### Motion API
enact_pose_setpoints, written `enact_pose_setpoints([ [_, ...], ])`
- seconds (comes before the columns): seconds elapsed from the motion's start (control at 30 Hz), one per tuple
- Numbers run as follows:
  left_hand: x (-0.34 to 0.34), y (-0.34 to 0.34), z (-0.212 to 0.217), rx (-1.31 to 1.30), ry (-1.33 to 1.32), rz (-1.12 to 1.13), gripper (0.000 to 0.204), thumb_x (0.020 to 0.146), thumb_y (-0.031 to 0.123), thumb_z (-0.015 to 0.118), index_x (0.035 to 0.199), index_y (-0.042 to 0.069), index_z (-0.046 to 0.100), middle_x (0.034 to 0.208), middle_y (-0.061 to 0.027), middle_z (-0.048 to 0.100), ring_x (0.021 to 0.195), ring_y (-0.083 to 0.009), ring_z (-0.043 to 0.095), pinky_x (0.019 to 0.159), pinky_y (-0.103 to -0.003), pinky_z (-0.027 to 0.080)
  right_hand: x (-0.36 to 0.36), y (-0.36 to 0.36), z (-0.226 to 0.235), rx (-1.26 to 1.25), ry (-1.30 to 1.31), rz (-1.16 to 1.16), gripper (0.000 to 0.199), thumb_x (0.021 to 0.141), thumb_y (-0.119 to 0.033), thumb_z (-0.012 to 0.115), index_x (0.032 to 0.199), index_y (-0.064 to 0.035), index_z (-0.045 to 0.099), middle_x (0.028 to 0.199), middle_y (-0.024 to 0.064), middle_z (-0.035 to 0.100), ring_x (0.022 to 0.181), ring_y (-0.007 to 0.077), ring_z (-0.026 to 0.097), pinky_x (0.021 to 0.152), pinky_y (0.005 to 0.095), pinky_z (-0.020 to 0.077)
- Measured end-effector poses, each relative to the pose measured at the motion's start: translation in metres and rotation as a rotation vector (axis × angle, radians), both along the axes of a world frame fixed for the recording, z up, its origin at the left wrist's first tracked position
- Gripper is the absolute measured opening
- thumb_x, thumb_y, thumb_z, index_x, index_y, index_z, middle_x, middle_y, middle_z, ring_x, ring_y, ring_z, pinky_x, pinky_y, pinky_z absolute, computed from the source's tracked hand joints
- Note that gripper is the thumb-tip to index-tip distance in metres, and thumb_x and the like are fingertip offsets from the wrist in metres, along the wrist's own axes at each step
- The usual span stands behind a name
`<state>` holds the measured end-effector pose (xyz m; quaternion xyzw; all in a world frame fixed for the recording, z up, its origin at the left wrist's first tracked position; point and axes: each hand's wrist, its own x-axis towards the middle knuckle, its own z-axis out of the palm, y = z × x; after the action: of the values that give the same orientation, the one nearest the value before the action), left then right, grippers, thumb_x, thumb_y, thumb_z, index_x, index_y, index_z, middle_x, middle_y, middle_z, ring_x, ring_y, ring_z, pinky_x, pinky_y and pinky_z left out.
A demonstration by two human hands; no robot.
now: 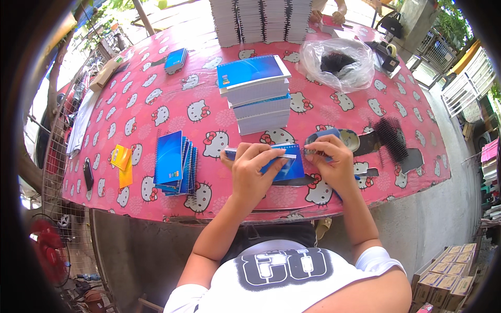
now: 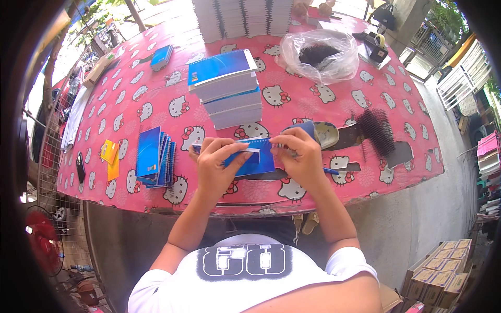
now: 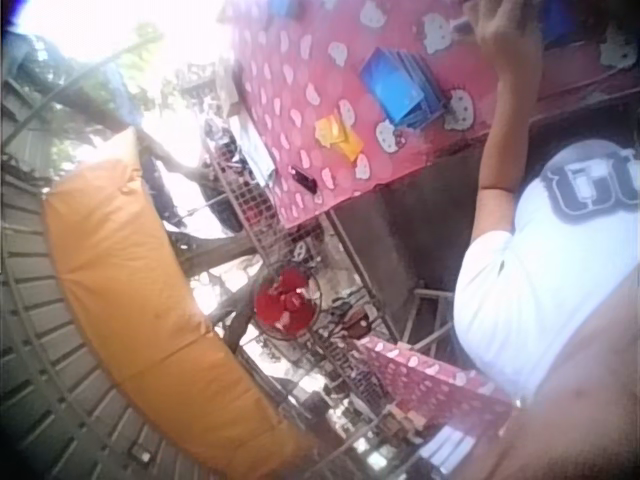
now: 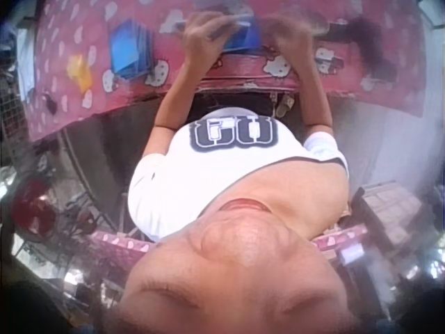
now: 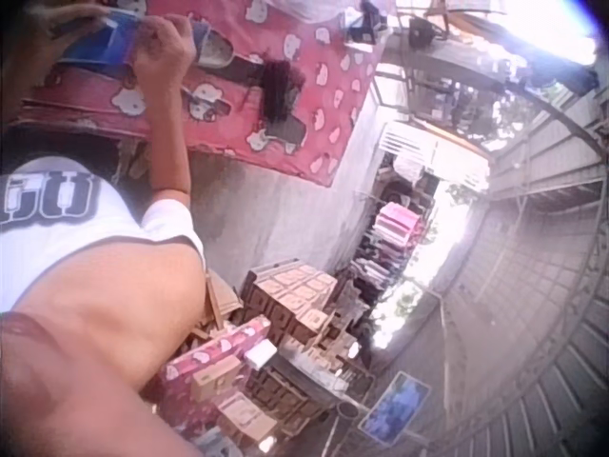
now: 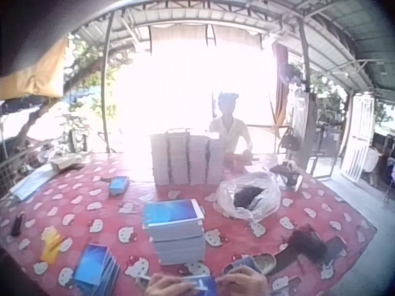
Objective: The person trims excess wire from the spiral binding of notebooks using a pair of pliers and then stacks the notebooks on a table.
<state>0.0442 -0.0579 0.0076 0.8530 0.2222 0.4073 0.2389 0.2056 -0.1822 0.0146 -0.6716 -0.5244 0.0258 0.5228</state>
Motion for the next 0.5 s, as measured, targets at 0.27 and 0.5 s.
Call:
enact_pose_setpoints([
  [0.27,0.000,-0.006,0.000,0.066,-0.011,0.054,0.023,0.069,0.019,0.082,0.090,0.013,0.077,0.082,-0.0012,0.067,0.082,-0.0174,0.056,0.085,-0.033,0.041,0.012,0.003,0.016,-0.239,0.072,0.255,0.020,0.076,0.005,0.068,0.095,-0.0022,0.070,0.085,0.0080,0.063,0.076,0.0178,0.061,0.067,0.0280,0.0472],
  [0.5,0.002,-0.003,-0.012,-0.071,-0.097,0.003,0.020,0.072,0.024,0.078,0.092,0.020,0.076,0.083,0.0040,0.066,0.086,-0.0162,0.056,0.098,-0.043,0.021,0.021,0.010,0.021,-0.228,-0.022,0.354,0.018,0.080,0.002,0.064,0.097,-0.0029,0.069,0.079,0.0098,0.061,0.073,0.0213,0.062,0.063,0.0316,0.0469],
])
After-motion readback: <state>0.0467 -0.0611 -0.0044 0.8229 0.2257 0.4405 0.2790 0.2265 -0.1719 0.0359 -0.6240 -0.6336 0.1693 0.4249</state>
